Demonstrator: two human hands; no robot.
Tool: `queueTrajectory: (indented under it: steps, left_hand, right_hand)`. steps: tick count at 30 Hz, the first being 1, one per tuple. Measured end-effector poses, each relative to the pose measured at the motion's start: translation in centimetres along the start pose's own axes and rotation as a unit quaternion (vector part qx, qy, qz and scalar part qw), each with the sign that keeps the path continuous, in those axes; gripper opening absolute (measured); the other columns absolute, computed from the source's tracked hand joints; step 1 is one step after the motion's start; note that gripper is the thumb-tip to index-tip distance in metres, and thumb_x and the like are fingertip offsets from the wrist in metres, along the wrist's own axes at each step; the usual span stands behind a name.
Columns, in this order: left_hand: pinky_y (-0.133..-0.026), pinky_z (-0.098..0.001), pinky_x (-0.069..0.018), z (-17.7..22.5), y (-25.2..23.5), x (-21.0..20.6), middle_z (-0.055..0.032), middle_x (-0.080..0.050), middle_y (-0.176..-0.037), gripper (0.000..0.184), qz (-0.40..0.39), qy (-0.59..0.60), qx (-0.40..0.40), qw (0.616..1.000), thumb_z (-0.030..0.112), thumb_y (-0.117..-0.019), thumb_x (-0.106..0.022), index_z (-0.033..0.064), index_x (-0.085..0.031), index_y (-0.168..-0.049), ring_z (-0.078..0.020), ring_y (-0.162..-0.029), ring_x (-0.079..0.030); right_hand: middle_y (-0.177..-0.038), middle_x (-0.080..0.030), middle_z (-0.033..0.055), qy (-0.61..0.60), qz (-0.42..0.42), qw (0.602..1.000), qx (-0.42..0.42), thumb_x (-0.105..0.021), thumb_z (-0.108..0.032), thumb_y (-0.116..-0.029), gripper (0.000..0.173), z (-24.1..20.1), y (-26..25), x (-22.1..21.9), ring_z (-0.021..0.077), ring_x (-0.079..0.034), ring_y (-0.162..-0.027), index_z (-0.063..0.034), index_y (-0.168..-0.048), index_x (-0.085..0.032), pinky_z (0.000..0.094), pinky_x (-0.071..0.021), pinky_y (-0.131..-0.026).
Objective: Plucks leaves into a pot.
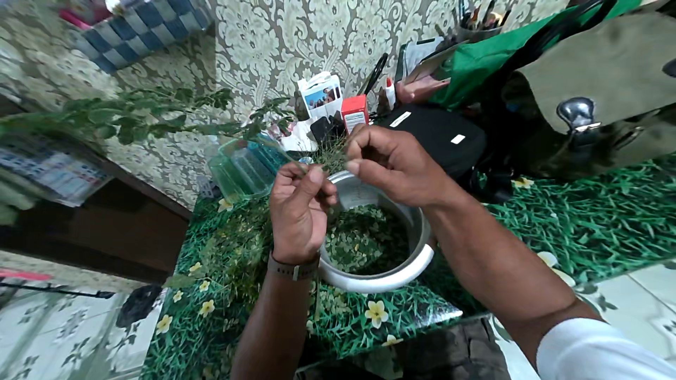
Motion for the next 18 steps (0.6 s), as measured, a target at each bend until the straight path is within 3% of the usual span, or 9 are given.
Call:
queueTrajectory:
  steps: [3,8,11,14,18]
  left_hand:
    - [-0.063,-0.0260,-0.0615,-0.3,0.1,-0.4,-0.0013,-0.070,-0.089,0.010,-0.021,-0.011,0.003,1.000,0.012,-0.0966,-0.070,0.0206,-0.065,-0.100,-0.0109,-0.072,-0.070]
    - [-0.061,-0.0262,-0.0612,-0.5,0.3,-0.7,-0.0045,-0.073,-0.091,0.013,-0.018,-0.021,-0.001,1.000,0.006,-0.0955,-0.069,0.0175,-0.064,-0.101,-0.0124,-0.071,-0.071]
    - [-0.061,-0.0259,-0.0605,-0.4,0.1,-0.4,-0.0042,-0.072,-0.090,0.011,-0.018,-0.011,0.008,1.000,0.009,-0.0972,-0.068,0.0181,-0.063,-0.100,-0.0123,-0.070,-0.070]
    - [-0.063,-0.0252,-0.0599,0.2,-0.2,0.1,-0.0027,-0.071,-0.090,0.009,-0.021,-0.024,0.002,0.999,0.011,-0.0994,-0.065,0.0195,-0.063,-0.100,-0.0113,-0.071,-0.069]
    - [-0.060,-0.0247,-0.0609,1.4,-0.3,0.1,-0.0033,-0.073,-0.094,0.017,-0.018,-0.105,-0.037,0.994,0.006,-0.0972,-0.068,0.0172,-0.065,-0.109,-0.0106,-0.068,-0.070]
  right_hand:
    - [-0.098,-0.062,0.0057,-0.011,-0.015,1.000,-0.003,-0.064,-0.007,-0.0941,0.009,0.4,0.0,-0.7,0.0068,-0.059,-0.074,-0.0009,-0.101,-0.065,0.0210,-0.0540,-0.062]
    - [-0.092,-0.061,0.0049,-0.016,-0.021,1.000,0.004,-0.058,-0.004,-0.0963,0.008,0.7,0.0,-1.0,0.0055,-0.057,-0.070,-0.0014,-0.092,-0.064,0.0189,-0.0509,-0.058]
    - [-0.084,-0.060,0.0026,-0.013,-0.047,0.998,-0.036,-0.057,-0.009,-0.0988,0.010,1.2,0.2,-0.8,0.0053,-0.054,-0.062,-0.0049,-0.091,-0.062,0.0191,-0.0466,-0.051]
    - [-0.080,-0.059,-0.0002,-0.017,-0.059,0.997,-0.045,-0.055,-0.018,-0.1023,0.016,1.5,0.2,0.4,0.0047,-0.054,-0.062,-0.0071,-0.092,-0.062,0.0207,-0.0481,-0.053]
    - [-0.078,-0.058,-0.0036,0.025,0.000,0.999,-0.024,-0.049,-0.026,-0.1058,0.025,1.1,0.1,2.4,0.0016,-0.052,-0.063,-0.0080,-0.094,-0.063,0.0193,-0.0474,-0.056]
Point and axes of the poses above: each hand's wrist, its own y-axis away from the middle knuckle, its own x-axis out of the back of the hand, z = x × y, the point moved 9 cm from there along -y, towards the middle knuckle
